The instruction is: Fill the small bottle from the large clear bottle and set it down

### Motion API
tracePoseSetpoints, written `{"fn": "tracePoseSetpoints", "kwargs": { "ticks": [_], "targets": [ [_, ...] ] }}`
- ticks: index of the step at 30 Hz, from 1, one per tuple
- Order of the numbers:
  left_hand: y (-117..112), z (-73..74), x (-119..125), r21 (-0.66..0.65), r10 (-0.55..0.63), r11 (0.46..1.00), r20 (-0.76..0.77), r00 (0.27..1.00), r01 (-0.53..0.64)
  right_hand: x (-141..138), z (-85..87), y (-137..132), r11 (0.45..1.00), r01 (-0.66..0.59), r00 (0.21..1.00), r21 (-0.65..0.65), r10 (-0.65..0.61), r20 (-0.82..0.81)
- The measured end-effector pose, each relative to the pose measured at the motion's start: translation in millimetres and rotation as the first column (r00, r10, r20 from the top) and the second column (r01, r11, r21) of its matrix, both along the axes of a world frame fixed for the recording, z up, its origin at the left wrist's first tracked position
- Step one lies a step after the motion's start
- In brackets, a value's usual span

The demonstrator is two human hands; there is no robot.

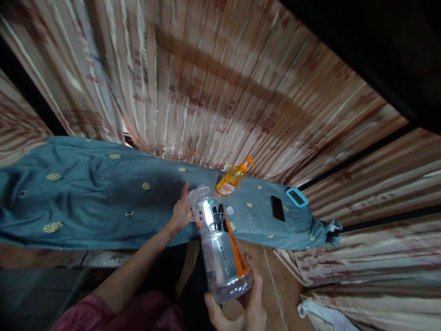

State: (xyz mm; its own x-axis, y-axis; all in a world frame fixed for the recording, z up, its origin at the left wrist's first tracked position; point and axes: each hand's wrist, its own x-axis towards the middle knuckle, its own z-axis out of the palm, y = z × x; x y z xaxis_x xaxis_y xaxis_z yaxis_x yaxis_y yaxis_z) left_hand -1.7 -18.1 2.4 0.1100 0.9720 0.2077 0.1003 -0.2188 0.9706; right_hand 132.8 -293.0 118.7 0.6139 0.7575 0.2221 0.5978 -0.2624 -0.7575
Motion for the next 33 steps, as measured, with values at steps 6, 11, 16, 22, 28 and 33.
{"fn": "tracePoseSetpoints", "kwargs": {
  "ticks": [6,11,16,22,28,33],
  "targets": [
    [0.8,-1.9,0.1,0.000,-0.017,1.000,-0.019,1.000,0.017,-0.3,-1.3,-1.0,1.000,-0.003,1.000,0.014,0.003,0.000],
    [1.6,-4.3,0.2,0.015,0.002,1.000,-0.020,1.000,-0.002,-6.0,2.8,0.4,1.000,0.023,0.999,0.002,-0.023,-0.036],
    [1.8,-4.7,-0.8,0.028,-0.006,1.000,-0.024,1.000,0.007,-8.7,3.5,2.2,0.999,0.032,0.998,-0.007,-0.032,-0.062],
    [1.0,1.4,-0.9,0.012,-0.009,1.000,-0.048,0.999,0.010,-8.7,3.8,2.0,0.999,0.039,0.998,-0.011,-0.039,-0.057],
    [-0.7,7.6,-1.6,0.004,0.000,1.000,-0.079,0.997,0.000,-7.0,2.6,0.7,1.000,0.011,0.999,0.019,-0.010,-0.048],
    [-2.6,13.2,-2.0,-0.007,-0.003,1.000,-0.119,0.993,0.002,-6.2,1.4,-0.3,0.999,0.001,0.998,0.032,0.001,-0.061]
  ]
}}
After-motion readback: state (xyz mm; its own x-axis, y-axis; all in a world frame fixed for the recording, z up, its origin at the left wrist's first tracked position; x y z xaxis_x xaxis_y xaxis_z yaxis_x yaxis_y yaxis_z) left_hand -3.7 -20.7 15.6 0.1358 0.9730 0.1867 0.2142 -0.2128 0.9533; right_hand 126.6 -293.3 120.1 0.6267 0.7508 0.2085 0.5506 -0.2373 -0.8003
